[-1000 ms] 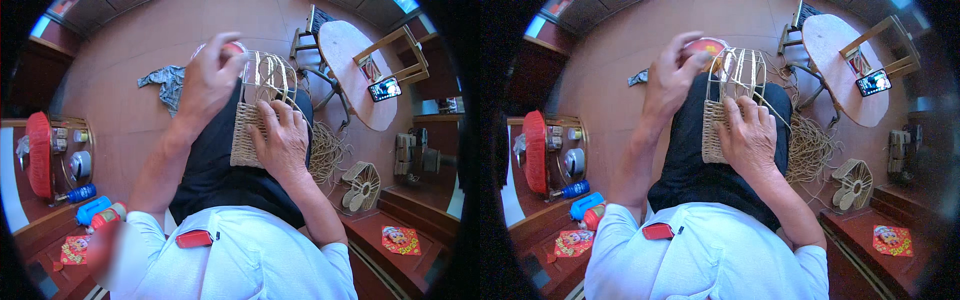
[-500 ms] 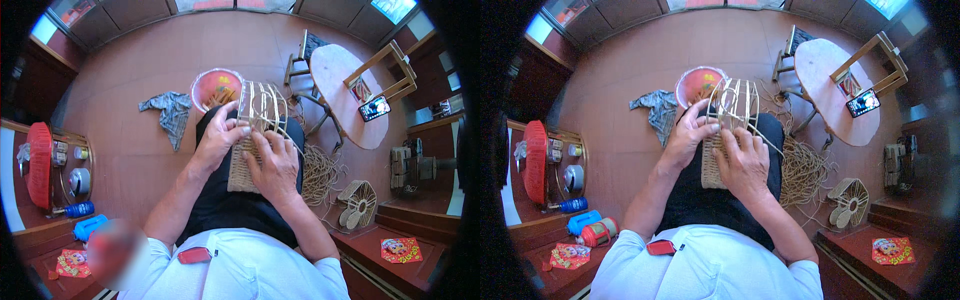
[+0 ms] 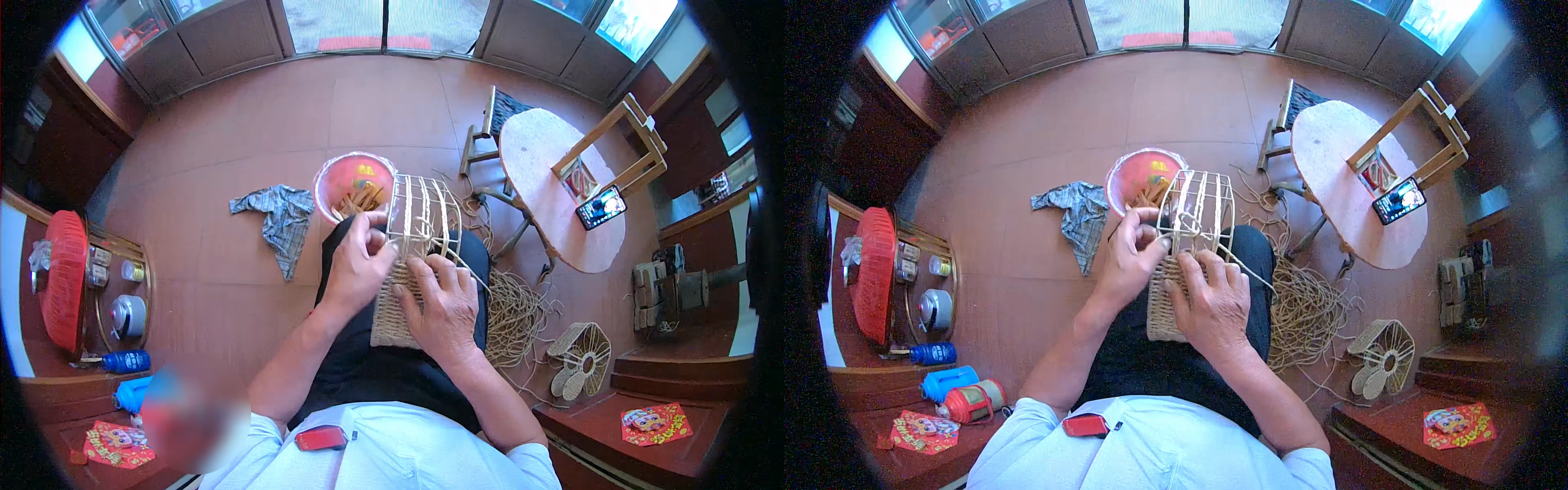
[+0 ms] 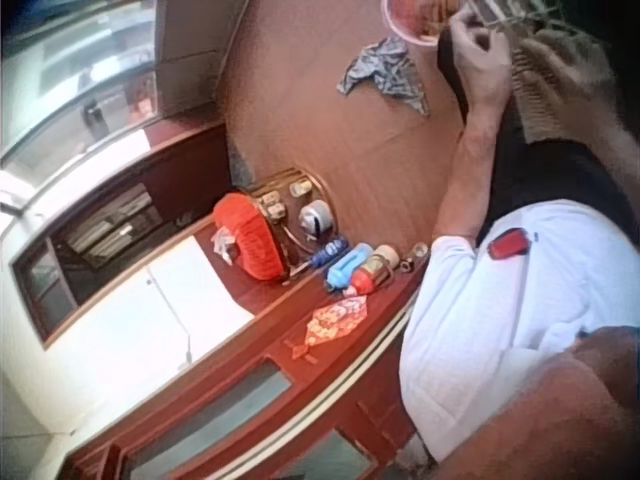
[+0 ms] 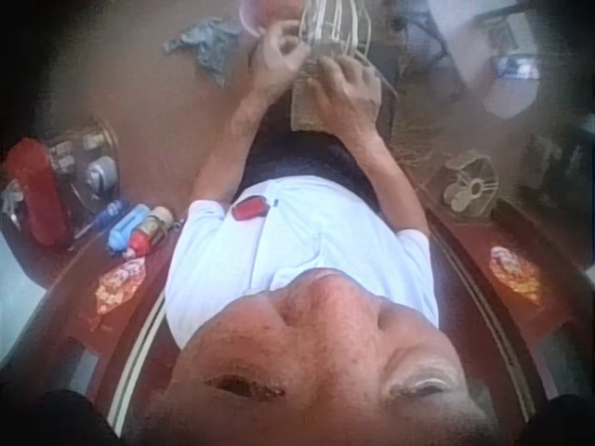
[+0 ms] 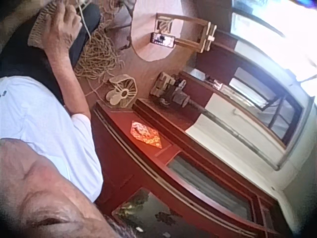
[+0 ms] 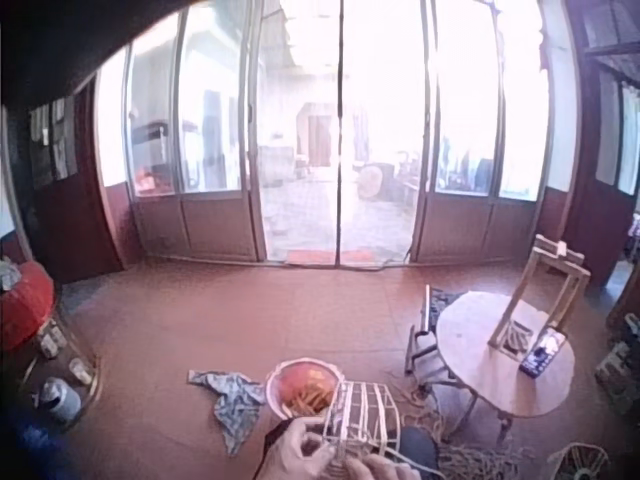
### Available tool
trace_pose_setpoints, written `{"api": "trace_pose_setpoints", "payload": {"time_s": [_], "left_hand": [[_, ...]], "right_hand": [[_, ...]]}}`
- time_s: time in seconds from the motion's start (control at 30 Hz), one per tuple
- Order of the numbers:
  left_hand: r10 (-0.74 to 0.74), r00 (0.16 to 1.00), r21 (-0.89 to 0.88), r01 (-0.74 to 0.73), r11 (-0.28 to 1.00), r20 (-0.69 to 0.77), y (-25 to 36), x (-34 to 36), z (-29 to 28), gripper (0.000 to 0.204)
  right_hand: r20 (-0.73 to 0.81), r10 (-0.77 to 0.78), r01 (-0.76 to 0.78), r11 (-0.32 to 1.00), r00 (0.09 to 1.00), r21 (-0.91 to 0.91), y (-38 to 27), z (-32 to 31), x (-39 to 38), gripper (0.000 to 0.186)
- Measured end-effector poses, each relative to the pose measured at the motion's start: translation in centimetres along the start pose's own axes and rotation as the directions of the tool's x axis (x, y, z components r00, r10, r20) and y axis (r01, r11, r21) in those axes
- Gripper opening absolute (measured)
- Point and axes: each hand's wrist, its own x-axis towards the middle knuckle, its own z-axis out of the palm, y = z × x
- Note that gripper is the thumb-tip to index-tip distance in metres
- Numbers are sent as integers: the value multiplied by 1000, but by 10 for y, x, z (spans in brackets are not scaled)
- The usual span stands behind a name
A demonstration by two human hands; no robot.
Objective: The person is weaving a wicker basket using long thin strips of plant material.
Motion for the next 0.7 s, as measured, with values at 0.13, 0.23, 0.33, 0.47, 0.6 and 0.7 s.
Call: {"api": "trace_pose_setpoints", "payload": {"time_s": [0.13,0.23,0.33,0.47,0.6,0.7], "left_hand": [[440,898,588,-363,723,13,9,-5,-12,22],[406,914,538,-334,774,-15,14,-6,-28,22],[400,915,604,-284,745,-62,21,3,-35,20],[345,931,621,-202,757,-117,8,-1,-67,20],[405,907,729,-202,654,-112,2,6,-96,18],[349,917,777,-75,625,-192,-6,18,-137,22]], "right_hand": [[-1,5,-5,1000,1000,5,4,5,0,50],[-28,-23,23,1000,999,-2,-5,4,5,46],[-104,42,-33,995,994,92,-3,-1,11,42],[-105,-5,15,995,994,98,-8,11,18,31],[-132,12,2,994,991,106,-12,22,30,19],[-167,38,-20,994,985,106,-13,29,34,14]]}}
